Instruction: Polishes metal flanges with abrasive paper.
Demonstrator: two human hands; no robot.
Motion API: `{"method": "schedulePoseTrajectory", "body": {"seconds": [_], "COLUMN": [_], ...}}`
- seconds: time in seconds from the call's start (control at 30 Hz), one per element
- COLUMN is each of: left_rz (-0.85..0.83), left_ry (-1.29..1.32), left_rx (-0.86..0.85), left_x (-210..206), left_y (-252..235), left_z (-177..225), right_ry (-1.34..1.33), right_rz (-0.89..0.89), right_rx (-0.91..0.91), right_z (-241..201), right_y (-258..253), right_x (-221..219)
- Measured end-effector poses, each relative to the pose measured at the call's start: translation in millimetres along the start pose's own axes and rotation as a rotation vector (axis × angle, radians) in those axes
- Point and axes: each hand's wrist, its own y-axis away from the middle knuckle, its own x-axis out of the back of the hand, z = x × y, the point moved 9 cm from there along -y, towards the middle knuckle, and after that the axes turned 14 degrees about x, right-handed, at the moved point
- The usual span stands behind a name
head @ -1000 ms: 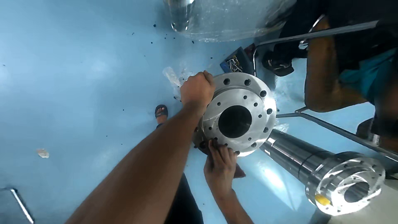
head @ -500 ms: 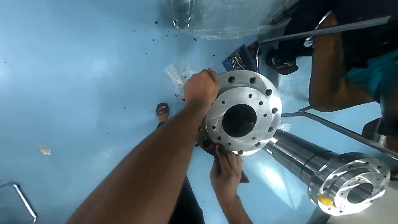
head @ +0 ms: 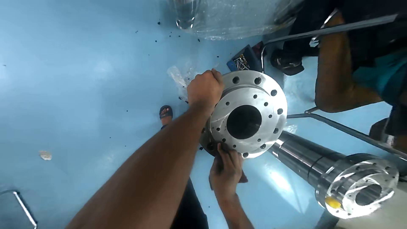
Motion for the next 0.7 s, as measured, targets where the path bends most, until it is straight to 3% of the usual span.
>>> {"method": "schedulePoseTrajectory", "body": {"seconds": [0.7], "left_rz": [0.024], "left_ry": [-0.014], "left_rx": [-0.001], "left_x": [0.9], "left_y": [-1.3], "left_z": [0.0], "right_ry": [0.012], "right_rz": [-0.023], "right_rx": [-0.157], "right_z": [14.0], "right_y": [-1.3], "right_x": [12.4]}}
